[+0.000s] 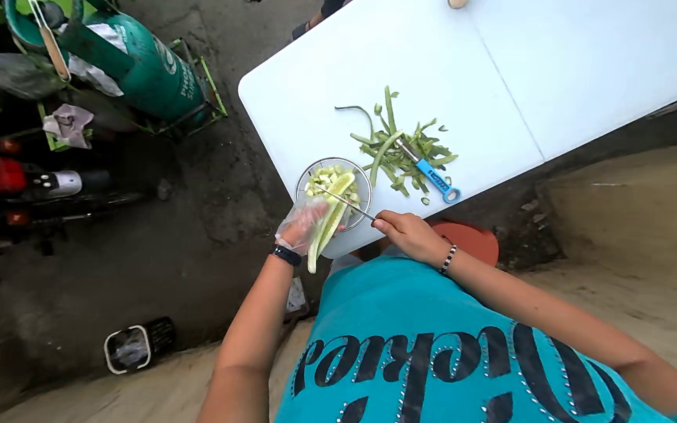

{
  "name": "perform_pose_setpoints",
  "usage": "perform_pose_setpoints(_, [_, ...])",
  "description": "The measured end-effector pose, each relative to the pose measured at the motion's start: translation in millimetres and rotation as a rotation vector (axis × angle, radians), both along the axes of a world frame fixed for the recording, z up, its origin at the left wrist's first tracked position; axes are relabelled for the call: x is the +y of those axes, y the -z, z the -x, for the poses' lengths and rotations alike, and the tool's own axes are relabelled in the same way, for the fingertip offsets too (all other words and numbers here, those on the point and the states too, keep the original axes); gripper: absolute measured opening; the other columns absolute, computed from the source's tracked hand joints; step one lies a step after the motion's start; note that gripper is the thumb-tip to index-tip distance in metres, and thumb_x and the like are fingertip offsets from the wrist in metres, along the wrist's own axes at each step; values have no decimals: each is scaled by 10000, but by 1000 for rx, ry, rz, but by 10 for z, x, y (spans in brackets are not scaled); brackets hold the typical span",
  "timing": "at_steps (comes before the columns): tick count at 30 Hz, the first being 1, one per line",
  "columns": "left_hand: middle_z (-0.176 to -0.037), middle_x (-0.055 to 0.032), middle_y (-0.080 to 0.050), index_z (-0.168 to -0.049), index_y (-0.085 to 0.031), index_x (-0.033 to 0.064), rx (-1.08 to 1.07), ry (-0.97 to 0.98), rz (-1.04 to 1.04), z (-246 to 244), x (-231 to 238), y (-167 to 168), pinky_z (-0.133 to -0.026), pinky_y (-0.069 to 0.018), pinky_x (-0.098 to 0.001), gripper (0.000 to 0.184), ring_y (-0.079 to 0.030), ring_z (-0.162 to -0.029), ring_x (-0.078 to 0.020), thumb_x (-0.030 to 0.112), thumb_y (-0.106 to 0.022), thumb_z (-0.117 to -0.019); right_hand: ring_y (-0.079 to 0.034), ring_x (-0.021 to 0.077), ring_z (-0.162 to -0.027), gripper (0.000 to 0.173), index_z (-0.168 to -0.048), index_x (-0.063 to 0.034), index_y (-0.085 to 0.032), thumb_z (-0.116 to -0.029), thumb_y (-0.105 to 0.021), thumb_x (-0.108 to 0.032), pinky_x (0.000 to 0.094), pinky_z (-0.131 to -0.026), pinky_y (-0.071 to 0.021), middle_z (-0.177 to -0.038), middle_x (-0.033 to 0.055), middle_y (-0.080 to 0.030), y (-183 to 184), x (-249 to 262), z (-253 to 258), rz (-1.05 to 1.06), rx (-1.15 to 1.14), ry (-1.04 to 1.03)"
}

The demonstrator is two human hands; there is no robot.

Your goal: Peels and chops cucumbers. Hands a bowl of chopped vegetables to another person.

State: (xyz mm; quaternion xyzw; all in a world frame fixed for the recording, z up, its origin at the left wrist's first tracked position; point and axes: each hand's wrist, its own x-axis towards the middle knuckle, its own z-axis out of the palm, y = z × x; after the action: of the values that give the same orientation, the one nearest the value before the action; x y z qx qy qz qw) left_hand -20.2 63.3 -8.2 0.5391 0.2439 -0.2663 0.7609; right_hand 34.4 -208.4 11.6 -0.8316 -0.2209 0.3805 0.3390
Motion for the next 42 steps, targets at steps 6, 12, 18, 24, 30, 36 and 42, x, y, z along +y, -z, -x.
perform_pose_setpoints(6, [-1183, -106, -696, -1361, -601, 156, -19, 30, -13, -1, 5, -7, -759, -603, -369, 412, -697, -900, -208, 414, -506, -1054, -633, 241, -681, 418, -1113, -111, -664, -1116, -368, -405, 490, -655, -525, -730, 66, -619, 49, 8, -3, 17, 1, 0])
perform_pose_setpoints(12, [-1201, -130, -690, -1375, -584, 118, -12, 24, 3, 3, 15, 83, -760, -613, -385, 393, -708, -908, -237, 353, -495, -1073, -631, 245, -695, 427, -1100, -108, -662, -1114, -368, -417, 489, -665, -520, -737, 71, -615, 176, 36, -12, 39, 36, -33])
perform_pose_setpoints(18, [-1241, -127, -681, -1376, -582, 123, -4, 25, 13, 3, 25, 89, -788, -611, -392, 398, -708, -946, -244, 360, -512, -1064, -661, 292, -741, 438, -1103, -106, -651, -1113, -357, -430, 534, -684, -527, -753, 93, -637, 273, 125, -12, 113, -10, -52])
perform_pose_setpoints(24, [-1093, -86, -715, -1306, -618, 144, 108, -25, -47, -14, 42, -25, -749, -604, -353, 398, -707, -879, -191, 429, -479, -1065, -652, 278, -720, 413, -1127, -91, -661, -1117, -377, -390, 526, -684, -526, -756, 95, -637, 71, 84, -40, 33, -23, -19])
perform_pose_setpoints(30, [-1130, -109, -710, -1344, -617, 147, 60, -11, -26, -64, 33, -27, -745, -601, -351, 395, -701, -875, -197, 390, -463, -1074, -633, 246, -684, 432, -1125, -115, -671, -1115, -361, -416, 499, -666, -526, -739, 69, -624, 47, 64, -55, 12, 21, -18])
perform_pose_setpoints(36, [-1177, -140, -701, -1340, -610, 79, 24, 21, 10, -185, 16, 14, -735, -596, -348, 381, -698, -867, -206, 290, -419, -1087, -628, 241, -684, 434, -1109, -111, -675, -1114, -368, -418, 493, -665, -521, -734, 69, -619, 101, 68, -80, 28, 29, -29])
perform_pose_setpoints(42, [-1177, -88, -705, -1338, -624, 154, 18, 63, -24, -99, 60, -12, -750, -595, -334, 381, -698, -880, -177, 365, -428, -1090, -629, 250, -701, 450, -1120, -111, -672, -1114, -354, -430, 500, -680, -520, -752, 76, -622, 225, 117, -85, 42, 66, -42])
